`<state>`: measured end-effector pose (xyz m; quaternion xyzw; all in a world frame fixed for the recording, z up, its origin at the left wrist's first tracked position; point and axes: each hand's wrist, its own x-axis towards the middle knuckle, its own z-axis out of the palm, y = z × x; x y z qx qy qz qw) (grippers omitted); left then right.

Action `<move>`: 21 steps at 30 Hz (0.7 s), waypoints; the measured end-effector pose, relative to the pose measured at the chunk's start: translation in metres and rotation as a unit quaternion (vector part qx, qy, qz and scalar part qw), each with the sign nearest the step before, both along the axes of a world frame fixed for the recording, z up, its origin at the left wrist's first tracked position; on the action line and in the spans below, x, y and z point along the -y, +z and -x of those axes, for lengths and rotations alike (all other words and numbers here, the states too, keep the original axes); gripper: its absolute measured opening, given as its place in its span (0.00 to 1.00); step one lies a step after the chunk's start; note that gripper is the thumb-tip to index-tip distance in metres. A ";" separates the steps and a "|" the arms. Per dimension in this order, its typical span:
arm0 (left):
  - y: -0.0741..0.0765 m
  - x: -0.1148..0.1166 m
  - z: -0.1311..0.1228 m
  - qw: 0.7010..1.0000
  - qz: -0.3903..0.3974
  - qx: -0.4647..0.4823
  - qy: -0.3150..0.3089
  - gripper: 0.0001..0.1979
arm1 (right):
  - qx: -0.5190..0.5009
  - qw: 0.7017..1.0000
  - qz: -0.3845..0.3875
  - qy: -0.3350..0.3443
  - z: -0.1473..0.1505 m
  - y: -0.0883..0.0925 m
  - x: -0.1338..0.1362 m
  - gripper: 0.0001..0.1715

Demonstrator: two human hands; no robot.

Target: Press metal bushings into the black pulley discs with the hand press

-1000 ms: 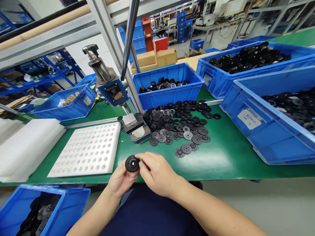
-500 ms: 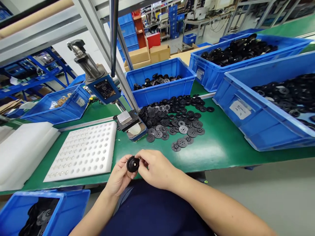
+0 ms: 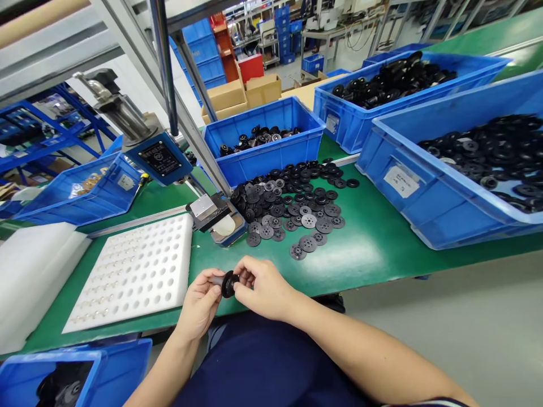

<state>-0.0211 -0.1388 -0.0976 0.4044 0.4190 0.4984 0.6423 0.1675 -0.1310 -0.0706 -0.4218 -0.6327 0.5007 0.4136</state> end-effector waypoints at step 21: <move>-0.048 -0.008 -0.016 0.992 0.006 -0.127 -0.001 0.18 | 0.235 0.966 0.045 0.102 -0.019 -0.010 -0.026 0.17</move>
